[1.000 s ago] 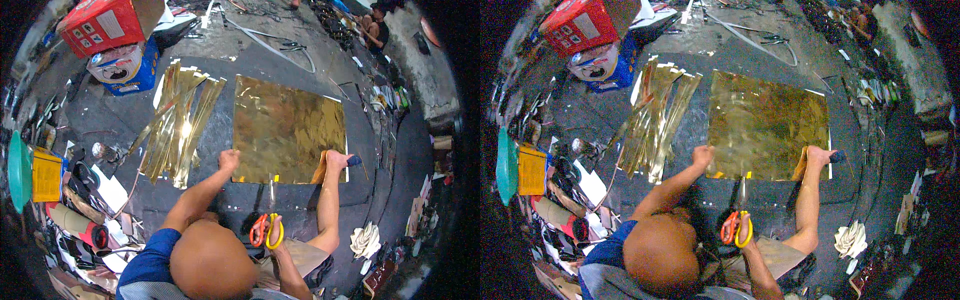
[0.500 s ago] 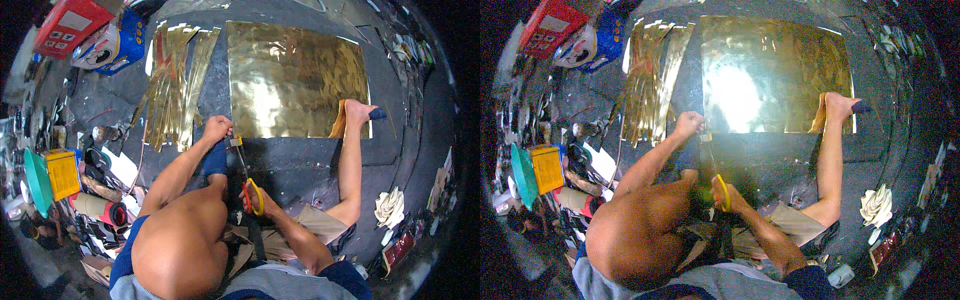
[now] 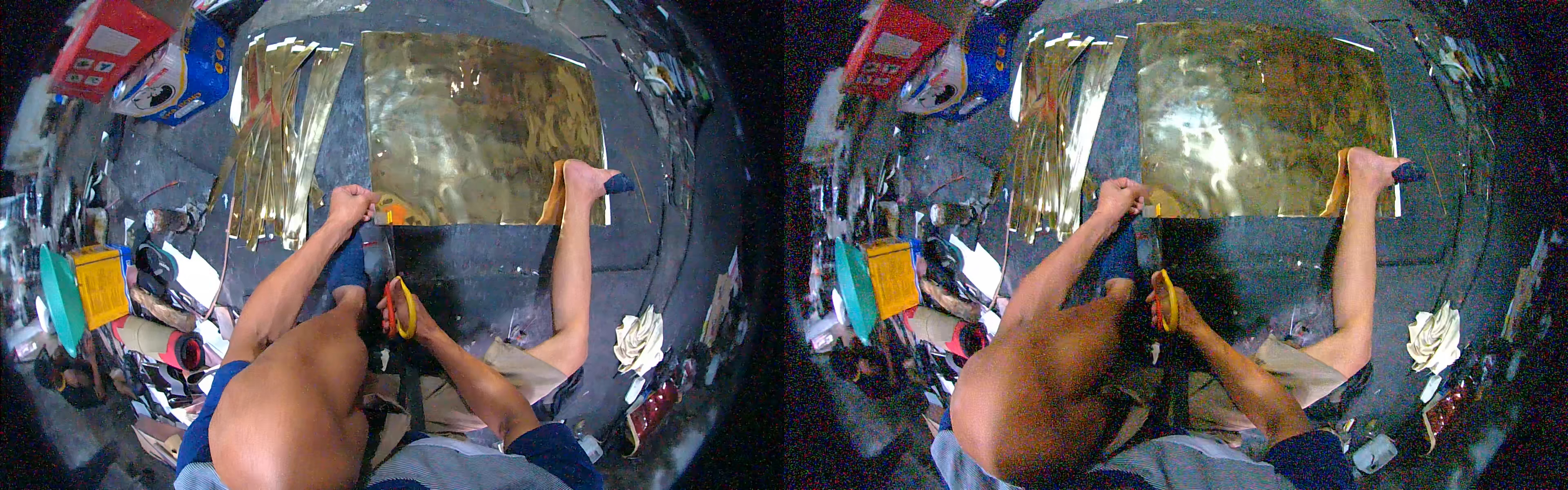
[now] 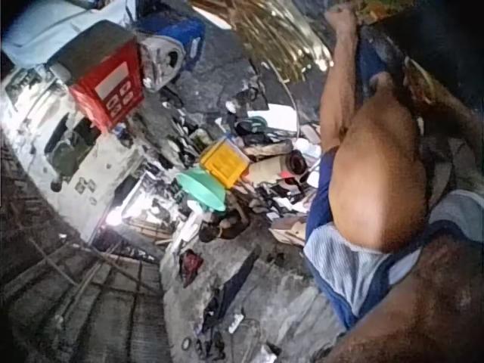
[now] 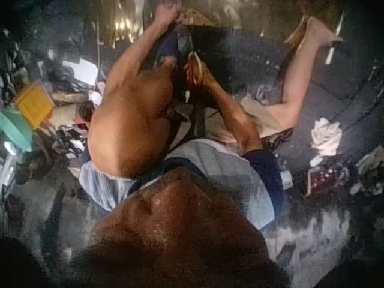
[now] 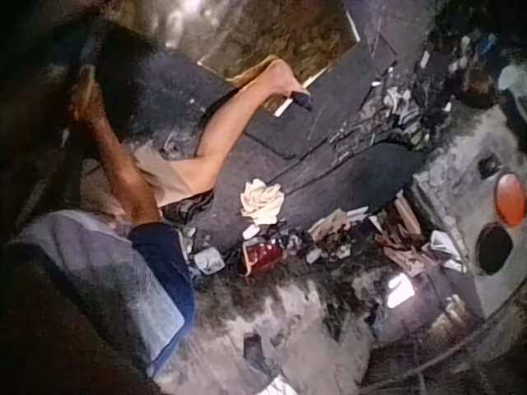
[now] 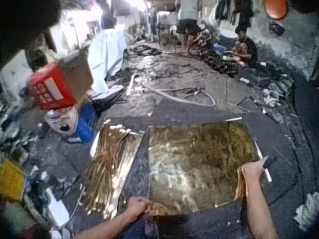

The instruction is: The person sits on the floor and uses scissors to cut a large sheet of gold-colored material into long, narrow strips. The cut strips are placed to the side as the person continues cutting the sheet.

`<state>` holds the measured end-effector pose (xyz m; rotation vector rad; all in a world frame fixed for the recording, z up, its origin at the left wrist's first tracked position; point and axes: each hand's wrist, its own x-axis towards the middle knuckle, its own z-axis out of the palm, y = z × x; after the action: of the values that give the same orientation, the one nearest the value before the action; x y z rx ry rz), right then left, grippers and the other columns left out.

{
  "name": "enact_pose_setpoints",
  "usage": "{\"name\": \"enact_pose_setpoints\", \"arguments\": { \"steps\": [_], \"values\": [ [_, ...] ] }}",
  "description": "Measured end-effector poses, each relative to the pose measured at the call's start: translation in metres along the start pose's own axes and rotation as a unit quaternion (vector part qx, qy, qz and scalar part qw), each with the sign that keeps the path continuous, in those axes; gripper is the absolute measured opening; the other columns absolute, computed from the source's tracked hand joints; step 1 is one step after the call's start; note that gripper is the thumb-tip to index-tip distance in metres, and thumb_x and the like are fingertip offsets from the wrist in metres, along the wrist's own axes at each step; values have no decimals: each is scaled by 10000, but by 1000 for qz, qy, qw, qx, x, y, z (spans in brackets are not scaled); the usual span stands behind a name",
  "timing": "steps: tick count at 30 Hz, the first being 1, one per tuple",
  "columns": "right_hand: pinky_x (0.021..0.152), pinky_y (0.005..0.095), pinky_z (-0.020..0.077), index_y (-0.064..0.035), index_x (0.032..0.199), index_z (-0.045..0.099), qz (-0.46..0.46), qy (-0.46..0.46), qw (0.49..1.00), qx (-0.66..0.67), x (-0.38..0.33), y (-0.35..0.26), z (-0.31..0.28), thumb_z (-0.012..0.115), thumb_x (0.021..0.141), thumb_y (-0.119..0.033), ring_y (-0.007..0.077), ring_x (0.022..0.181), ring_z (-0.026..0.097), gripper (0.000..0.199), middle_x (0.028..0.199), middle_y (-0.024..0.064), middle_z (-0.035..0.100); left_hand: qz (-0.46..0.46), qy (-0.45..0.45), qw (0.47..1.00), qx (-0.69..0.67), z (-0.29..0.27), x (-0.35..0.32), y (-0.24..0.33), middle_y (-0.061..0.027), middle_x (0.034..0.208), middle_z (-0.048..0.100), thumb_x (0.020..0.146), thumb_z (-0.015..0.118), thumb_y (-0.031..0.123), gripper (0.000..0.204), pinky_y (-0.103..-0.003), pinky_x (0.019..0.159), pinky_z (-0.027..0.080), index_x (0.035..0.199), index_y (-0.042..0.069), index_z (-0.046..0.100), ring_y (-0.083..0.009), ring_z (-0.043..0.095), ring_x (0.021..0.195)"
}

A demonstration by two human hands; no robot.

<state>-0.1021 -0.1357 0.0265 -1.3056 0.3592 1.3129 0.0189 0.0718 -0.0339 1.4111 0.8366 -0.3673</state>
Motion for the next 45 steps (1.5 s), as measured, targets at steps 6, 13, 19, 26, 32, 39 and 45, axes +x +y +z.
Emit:
{"name": "enact_pose_setpoints", "arguments": {
  "steps": [6,13,19,26,32,39,45],
  "values": [
    [476,307,483,6,797,561,-20,45,999,-14,21,0,-8,329,744,-826,160,490,549,866,583,51,494,148,139,944,261,-5,17,-26,-92,675,668,708,686,233,190,-378,636,489,795,65,685,-200,627,630],
    [405,293,461,-46,867,609,18,74,997,0,30,2,-18,551,855,-521,157,445,550,479,594,33,559,45,-13,990,132,21,-33,-18,-9,565,536,871,622,266,281,-256,446,401,705,47,568,-86,513,503],
    [433,299,484,-25,896,562,-14,27,996,81,42,4,-20,460,842,-603,162,464,541,589,610,49,529,191,-13,969,158,12,-40,-28,31,577,453,891,589,168,227,-266,484,328,707,41,550,-67,386,554],
    [438,281,452,31,782,543,-18,77,992,-97,22,-33,4,374,732,-825,141,460,521,874,559,33,464,189,9,973,136,10,-39,-37,-24,595,530,877,588,202,241,-301,532,389,783,-20,597,-90,456,582],
    [433,306,462,-7,749,599,-27,99,987,-122,30,-21,-3,455,788,-737,171,442,556,745,530,31,518,202,-7,975,89,12,-32,-45,-7,638,555,889,586,198,227,-283,554,402,808,-13,606,-78,462,609],
    [402,319,453,9,748,601,-38,78,996,-29,38,-27,-9,549,813,-637,178,424,552,651,535,42,524,167,-43,985,9,13,-29,-50,21,673,565,886,586,189,199,-268,546,388,838,1,632,-63,461,616],
    [370,297,423,0,669,533,-67,121,985,-98,44,-41,-1,441,792,-719,161,391,515,736,494,40,463,116,-68,990,-33,10,-30,-44,39,679,553,892,591,184,184,-245,525,374,832,14,626,-52,457,609]
  ]
}}
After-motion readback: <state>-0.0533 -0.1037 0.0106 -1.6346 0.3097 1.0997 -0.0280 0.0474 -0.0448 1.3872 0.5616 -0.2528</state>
